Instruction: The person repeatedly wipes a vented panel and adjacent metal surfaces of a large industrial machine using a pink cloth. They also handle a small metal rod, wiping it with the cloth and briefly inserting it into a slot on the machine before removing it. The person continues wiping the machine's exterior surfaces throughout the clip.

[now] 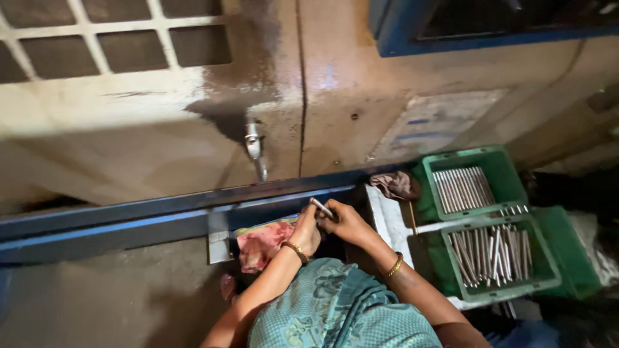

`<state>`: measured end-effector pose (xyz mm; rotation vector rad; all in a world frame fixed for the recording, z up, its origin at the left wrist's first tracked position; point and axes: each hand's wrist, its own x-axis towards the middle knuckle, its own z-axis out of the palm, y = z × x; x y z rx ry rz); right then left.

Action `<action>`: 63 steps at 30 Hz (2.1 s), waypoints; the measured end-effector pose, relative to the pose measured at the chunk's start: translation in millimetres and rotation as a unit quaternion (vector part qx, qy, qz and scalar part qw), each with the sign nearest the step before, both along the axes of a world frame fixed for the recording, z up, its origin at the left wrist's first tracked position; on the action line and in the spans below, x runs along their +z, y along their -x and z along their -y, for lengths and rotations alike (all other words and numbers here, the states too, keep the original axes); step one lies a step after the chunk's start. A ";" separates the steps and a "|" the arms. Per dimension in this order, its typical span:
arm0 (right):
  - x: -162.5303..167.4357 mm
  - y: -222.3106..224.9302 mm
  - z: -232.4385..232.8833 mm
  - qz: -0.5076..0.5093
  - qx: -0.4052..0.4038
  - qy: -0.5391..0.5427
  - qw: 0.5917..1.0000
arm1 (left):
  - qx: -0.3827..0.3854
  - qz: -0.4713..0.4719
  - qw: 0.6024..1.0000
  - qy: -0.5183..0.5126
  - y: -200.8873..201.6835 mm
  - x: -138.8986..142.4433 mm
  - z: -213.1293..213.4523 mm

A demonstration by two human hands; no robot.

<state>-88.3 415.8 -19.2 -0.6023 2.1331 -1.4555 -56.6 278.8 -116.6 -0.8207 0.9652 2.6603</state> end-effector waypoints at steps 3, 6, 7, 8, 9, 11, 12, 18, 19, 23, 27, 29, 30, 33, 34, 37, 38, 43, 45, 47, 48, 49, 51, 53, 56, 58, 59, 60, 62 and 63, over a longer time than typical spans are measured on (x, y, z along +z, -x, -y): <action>-12.5 8.5 -19.0 0.071 -0.081 -0.004 0.994 | -0.060 -0.026 0.998 0.017 3.3 -0.8 -21.8; -26.9 15.6 -39.7 -0.030 -0.094 -0.106 0.990 | -0.057 -0.052 0.995 0.066 14.3 -1.0 -43.2; -33.3 15.9 -45.8 0.001 -0.099 -0.059 0.993 | -0.048 -0.057 0.993 0.088 18.3 -2.0 -49.6; -40.3 17.3 -50.2 0.031 -0.104 -0.012 0.994 | -0.076 -0.055 0.988 0.123 21.6 -3.3 -54.8; -47.0 21.7 -54.3 0.059 -0.106 0.036 0.992 | -0.103 -0.053 0.981 0.158 24.4 -4.7 -59.1; -59.6 32.2 -66.7 0.069 -0.124 0.048 0.989 | -0.146 -0.071 0.964 0.208 27.3 -8.3 -62.4; -65.3 36.1 -73.6 0.076 -0.133 0.053 0.987 | -0.162 -0.091 0.957 0.224 27.5 -8.9 -61.5; -68.5 63.2 -114.6 -0.046 -0.233 -0.207 0.949 | -0.234 -0.197 0.882 0.357 18.0 -11.3 -31.1; -67.9 66.3 -119.1 -0.057 -0.241 -0.224 0.943 | -0.253 -0.200 0.887 0.329 17.1 -9.5 -24.1; -67.2 65.9 -130.4 -0.079 -0.253 -0.289 0.920 | -0.274 -0.212 0.876 0.336 10.8 -1.1 -2.1; -73.6 69.2 -127.4 -0.141 -0.234 -0.363 0.891 | -0.256 -0.209 0.869 0.368 -1.0 12.9 12.5; -75.2 72.2 -113.0 -0.045 -0.274 -0.293 0.915 | -0.233 -0.217 0.867 0.383 -3.9 25.4 19.1; -74.8 73.6 -106.0 0.005 -0.293 -0.258 0.921 | -0.220 -0.225 0.866 0.388 -5.4 33.4 21.7; -66.3 66.5 -73.3 0.070 -0.221 -0.031 0.972 | -0.181 -0.234 0.854 0.428 -9.2 66.6 28.8; -60.4 60.7 -61.9 0.089 -0.179 0.031 0.979 | -0.167 -0.234 0.848 0.445 -9.6 80.7 31.4; -38.6 39.9 -32.9 0.058 -0.055 0.174 0.981 | -0.070 -0.261 0.808 0.523 -18.0 127.7 36.7; -31.7 33.4 -25.0 0.052 -0.044 0.184 0.981 | -0.042 -0.292 0.782 0.548 -23.1 143.4 38.2; -11.7 26.3 -0.3 -0.064 0.026 0.253 0.965 | 0.038 -0.397 0.650 0.647 -42.4 203.3 41.8; -12.3 28.9 5.5 -0.036 0.047 0.301 0.952 | 0.042 -0.404 0.617 0.674 -47.8 214.7 43.7; -15.7 29.9 8.8 -0.024 0.069 0.333 0.940 | 0.044 -0.405 0.592 0.695 -53.0 219.7 45.3; -17.4 29.9 9.7 -0.028 0.082 0.342 0.936 | 0.045 -0.404 0.583 0.703 -55.0 220.9 46.0; -19.4 30.5 10.7 -0.032 0.096 0.351 0.931 | 0.047 -0.404 0.573 0.711 -55.5 221.2 47.1; -22.2 29.9 11.7 -0.025 0.091 0.337 0.937 | 0.059 -0.404 0.563 0.719 -55.8 221.3 48.3; -23.0 30.2 12.4 -0.009 0.085 0.325 0.942 | 0.065 -0.404 0.556 0.723 -54.7 221.8 49.2; -19.8 32.2 14.1 0.004 0.084 0.312 0.946 | 0.064 -0.400 0.553 0.729 -52.2 224.9 50.9; -15.3 34.0 15.3 -0.030 0.093 0.307 0.947 | 0.062 -0.396 0.549 0.733 -51.4 228.2 51.7; -12.4 35.0 16.0 -0.029 0.097 0.310 0.945 | 0.063 -0.399 0.545 0.735 -50.5 230.0 52.3; -9.6 35.3 16.4 -0.027 0.101 0.313 0.944 | 0.064 -0.400 0.543 0.736 -50.4 231.8 52.6; -4.7 34.3 16.9 -0.025 0.103 0.312 0.944 | 0.065 -0.400 0.543 0.736 -51.5 234.3 52.2; -2.7 34.7 17.4 -0.027 0.104 0.308 0.945 | 0.067 -0.399 0.544 0.735 -51.4 235.2 52.3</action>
